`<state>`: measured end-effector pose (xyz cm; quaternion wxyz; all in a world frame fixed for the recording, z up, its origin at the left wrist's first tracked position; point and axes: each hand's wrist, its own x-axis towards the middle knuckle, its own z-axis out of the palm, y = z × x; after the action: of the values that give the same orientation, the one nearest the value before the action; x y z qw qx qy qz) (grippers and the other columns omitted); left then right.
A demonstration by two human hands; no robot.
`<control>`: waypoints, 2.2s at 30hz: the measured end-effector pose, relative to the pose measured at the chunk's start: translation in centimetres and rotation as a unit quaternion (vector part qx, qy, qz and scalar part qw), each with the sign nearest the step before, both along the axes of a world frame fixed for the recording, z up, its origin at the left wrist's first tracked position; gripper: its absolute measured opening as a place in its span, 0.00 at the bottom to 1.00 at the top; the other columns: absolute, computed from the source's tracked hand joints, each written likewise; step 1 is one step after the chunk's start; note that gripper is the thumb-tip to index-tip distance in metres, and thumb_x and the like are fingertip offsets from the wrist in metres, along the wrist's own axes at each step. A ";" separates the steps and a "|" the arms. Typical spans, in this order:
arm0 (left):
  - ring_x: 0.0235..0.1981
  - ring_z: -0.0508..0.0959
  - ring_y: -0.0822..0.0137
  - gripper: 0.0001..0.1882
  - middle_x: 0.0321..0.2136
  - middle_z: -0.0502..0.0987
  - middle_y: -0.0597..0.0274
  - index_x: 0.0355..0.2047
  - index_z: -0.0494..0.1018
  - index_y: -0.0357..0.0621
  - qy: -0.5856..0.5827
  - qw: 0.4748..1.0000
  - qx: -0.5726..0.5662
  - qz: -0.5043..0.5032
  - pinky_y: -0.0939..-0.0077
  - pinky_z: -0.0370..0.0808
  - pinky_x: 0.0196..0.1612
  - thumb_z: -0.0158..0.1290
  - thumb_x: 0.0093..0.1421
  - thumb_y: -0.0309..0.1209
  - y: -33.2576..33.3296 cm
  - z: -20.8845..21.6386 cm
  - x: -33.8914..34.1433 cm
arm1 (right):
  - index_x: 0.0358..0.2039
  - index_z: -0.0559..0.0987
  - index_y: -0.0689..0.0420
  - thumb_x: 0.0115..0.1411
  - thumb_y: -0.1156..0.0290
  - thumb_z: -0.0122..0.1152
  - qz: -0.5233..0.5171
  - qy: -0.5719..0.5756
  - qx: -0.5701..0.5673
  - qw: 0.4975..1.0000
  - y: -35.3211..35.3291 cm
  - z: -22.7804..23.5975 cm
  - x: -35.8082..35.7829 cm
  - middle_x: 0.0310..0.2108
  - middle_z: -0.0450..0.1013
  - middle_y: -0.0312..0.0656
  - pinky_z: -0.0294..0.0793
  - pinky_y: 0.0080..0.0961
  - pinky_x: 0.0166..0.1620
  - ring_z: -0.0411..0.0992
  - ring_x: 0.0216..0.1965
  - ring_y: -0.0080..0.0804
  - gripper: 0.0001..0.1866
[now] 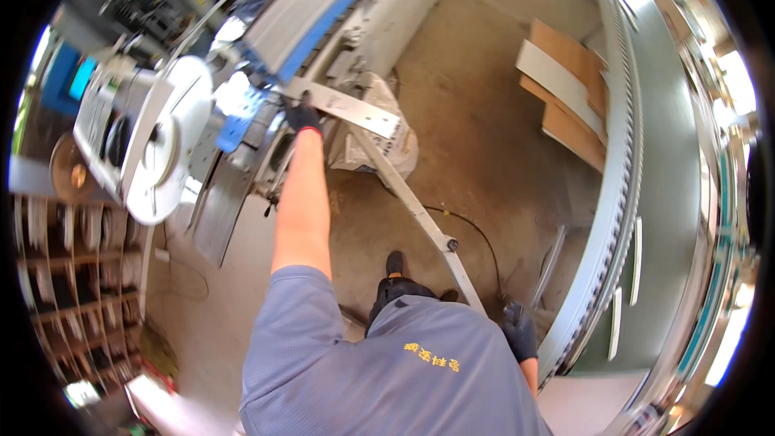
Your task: The person operates a woodworking machine to process white rectangular planks. They feed the planks into the machine, retrieve them, and place them onto a conveyor belt. The person wears black gloves and handles the planks one at a time throughout the process.
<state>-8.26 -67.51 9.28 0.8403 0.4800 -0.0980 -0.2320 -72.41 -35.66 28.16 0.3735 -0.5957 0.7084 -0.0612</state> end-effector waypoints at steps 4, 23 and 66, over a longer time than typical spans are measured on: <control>0.42 0.78 0.57 0.42 0.53 0.73 0.56 0.70 0.51 0.61 0.146 0.973 0.151 -0.097 0.56 0.81 0.36 0.61 0.60 0.39 -5.9 1.1 -3.0 | 0.51 0.73 0.64 0.58 0.67 0.54 -0.149 0.034 -0.010 0.988 3.7 -0.1 -3.4 0.44 0.75 0.59 0.72 0.41 0.52 0.73 0.48 0.57 0.22; 0.32 0.78 0.58 0.20 0.39 0.74 0.59 0.49 0.68 0.53 -0.106 0.445 0.558 -0.692 0.60 0.77 0.33 0.55 0.61 0.46 32.8 -6.0 -24.2 | 0.58 0.65 0.52 0.60 0.72 0.47 -0.324 0.298 -0.039 0.897 12.9 -12.2 -48.7 0.65 0.60 0.47 0.72 0.45 0.54 0.71 0.55 0.51 0.24; 0.40 0.78 0.52 0.20 0.37 0.79 0.52 0.44 0.76 0.38 -0.557 0.665 -0.135 -0.479 0.62 0.74 0.45 0.64 0.49 0.23 30.9 28.9 -52.4 | 0.55 0.71 0.61 0.57 0.77 0.55 -0.011 -0.224 -0.311 0.924 4.9 12.3 -4.0 0.42 0.76 0.58 0.76 0.43 0.45 0.76 0.41 0.56 0.23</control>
<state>-60.69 -36.58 38.21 0.4577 0.2874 -0.7948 -0.2762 -76.39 -30.77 40.50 0.3182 -0.6450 0.5579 -0.4140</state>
